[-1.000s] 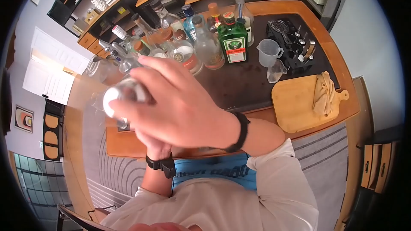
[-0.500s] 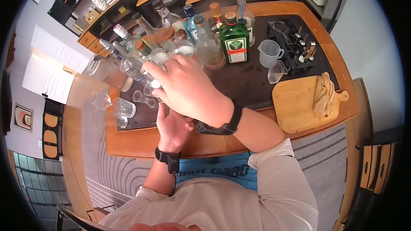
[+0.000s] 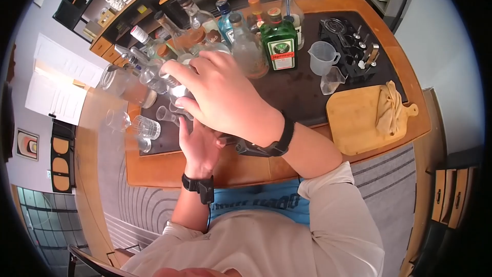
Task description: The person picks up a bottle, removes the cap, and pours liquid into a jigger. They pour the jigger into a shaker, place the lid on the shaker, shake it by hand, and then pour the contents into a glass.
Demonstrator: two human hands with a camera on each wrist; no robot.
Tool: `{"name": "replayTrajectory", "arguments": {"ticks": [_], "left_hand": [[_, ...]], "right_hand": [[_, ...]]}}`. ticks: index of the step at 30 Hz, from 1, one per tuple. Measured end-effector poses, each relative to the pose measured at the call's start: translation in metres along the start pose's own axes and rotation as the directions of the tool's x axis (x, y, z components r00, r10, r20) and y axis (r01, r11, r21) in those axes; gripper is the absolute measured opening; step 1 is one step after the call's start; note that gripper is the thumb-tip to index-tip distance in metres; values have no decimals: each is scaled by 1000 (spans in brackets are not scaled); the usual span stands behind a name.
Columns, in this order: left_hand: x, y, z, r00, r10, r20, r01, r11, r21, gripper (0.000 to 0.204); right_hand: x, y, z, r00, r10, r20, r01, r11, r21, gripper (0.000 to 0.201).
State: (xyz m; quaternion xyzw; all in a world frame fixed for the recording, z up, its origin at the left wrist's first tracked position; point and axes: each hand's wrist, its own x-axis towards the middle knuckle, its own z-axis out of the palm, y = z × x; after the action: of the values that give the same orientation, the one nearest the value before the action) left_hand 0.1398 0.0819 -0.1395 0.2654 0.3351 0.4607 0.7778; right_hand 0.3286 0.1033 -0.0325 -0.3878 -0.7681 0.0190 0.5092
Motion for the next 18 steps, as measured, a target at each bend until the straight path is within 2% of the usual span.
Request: {"name": "replayTrajectory", "arguments": {"ticks": [4, 6, 7, 8, 9, 10, 11, 12, 13, 14, 16, 17, 18], "left_hand": [[4, -2, -5, 1000, -9, -4, 9, 1000, 4, 90], [2, -6, -5, 999, -49, -19, 49, 999, -4, 87], [1, -7, -3, 996, -68, -62, 68, 998, -3, 85], [-1, -8, -1, 990, -87, -110, 87, 996, -6, 84], [-7, -5, 6, 996, 79, -42, -79, 997, 6, 85], [-11, 1, 13, 969, 246, 31, -246, 969, 7, 86], [-23, 11, 38, 914, 403, 41, -404, 915, 6, 90], [-27, 15, 37, 876, 477, -75, -480, 877, -22, 92], [-29, 19, 33, 872, 487, -53, -483, 873, 64, 92], [-30, 23, 30, 866, 499, -28, -490, 859, 150, 92], [-1, 18, 15, 949, 295, 111, -307, 946, 107, 88], [0, 17, 13, 991, 126, 44, -126, 992, 16, 84], [-2, 10, 12, 994, 107, -22, -106, 993, 43, 82]], "right_hand": [[1, -4, 5, 1000, -6, 18, 5, 1000, 26, 58], [-2, -1, 9, 990, 69, 124, -72, 997, 20, 57], [-2, 0, 10, 990, 69, 120, -71, 997, 15, 57], [-1, -1, 13, 998, 9, 64, -7, 1000, -19, 56], [4, -6, 12, 998, -55, 10, 55, 997, -56, 56], [3, -16, 2, 988, -131, -76, 128, 991, -45, 59], [4, -27, -15, 967, -212, -140, 214, 977, 2, 61], [2, -35, -28, 938, -280, -205, 295, 954, 47, 63], [1, -41, -31, 911, -310, -272, 336, 940, 52, 67], [3, -38, -27, 910, -315, -268, 341, 938, 57, 67], [7, -20, -9, 975, -186, -122, 184, 983, -23, 65], [10, -17, 1, 995, -88, -43, 86, 995, -49, 63], [9, -12, 2, 994, -96, -51, 93, 994, -59, 63]]}}
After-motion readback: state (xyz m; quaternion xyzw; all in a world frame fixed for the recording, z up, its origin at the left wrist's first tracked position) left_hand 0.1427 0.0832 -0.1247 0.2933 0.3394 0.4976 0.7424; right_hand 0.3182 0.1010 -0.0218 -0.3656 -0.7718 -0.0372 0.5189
